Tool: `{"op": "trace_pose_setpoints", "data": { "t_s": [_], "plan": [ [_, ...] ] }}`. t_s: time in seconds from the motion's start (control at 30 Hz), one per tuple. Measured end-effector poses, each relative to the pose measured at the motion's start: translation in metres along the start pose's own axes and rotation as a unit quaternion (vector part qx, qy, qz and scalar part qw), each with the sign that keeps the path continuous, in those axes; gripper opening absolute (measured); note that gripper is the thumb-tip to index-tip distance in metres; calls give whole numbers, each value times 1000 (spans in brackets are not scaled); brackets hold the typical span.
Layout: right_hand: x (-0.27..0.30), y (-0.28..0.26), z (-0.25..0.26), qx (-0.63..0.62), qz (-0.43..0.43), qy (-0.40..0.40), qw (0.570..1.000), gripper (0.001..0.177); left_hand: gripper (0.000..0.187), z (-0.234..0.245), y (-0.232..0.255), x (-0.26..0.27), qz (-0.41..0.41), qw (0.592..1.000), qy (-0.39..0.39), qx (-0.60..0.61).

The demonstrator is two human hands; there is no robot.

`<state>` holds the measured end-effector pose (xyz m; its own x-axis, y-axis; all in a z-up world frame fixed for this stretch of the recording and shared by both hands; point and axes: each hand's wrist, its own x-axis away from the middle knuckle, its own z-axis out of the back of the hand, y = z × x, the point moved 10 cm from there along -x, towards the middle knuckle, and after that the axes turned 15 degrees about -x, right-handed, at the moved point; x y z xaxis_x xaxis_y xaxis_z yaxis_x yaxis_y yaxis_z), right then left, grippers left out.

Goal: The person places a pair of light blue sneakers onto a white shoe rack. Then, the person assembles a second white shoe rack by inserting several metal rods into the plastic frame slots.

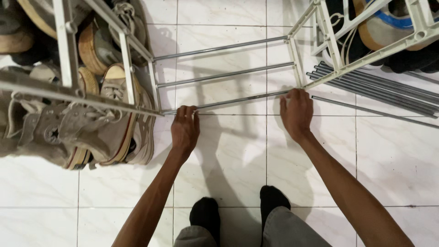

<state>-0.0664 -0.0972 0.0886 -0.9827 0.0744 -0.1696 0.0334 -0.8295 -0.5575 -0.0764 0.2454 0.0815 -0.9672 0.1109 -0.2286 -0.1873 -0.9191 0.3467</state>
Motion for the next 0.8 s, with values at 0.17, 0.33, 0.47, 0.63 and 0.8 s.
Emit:
{"op": "trace_pose_setpoints", "data": {
  "t_s": [0.17,0.33,0.47,0.63,0.8],
  "plan": [
    [6,54,4,-18,-155,37,987,30,18,13,-34,37,165,986,24,22],
    [6,75,6,-93,-167,89,978,51,45,14,-59,58,272,958,72,55],
    [4,86,-4,-159,-161,80,971,50,70,8,-72,54,237,963,105,71],
    [-2,95,-10,-278,-167,66,944,57,85,-9,-97,51,286,943,72,154],
    [-6,105,-8,-271,-200,24,941,63,98,-5,-94,36,284,944,54,161]
  ]
}}
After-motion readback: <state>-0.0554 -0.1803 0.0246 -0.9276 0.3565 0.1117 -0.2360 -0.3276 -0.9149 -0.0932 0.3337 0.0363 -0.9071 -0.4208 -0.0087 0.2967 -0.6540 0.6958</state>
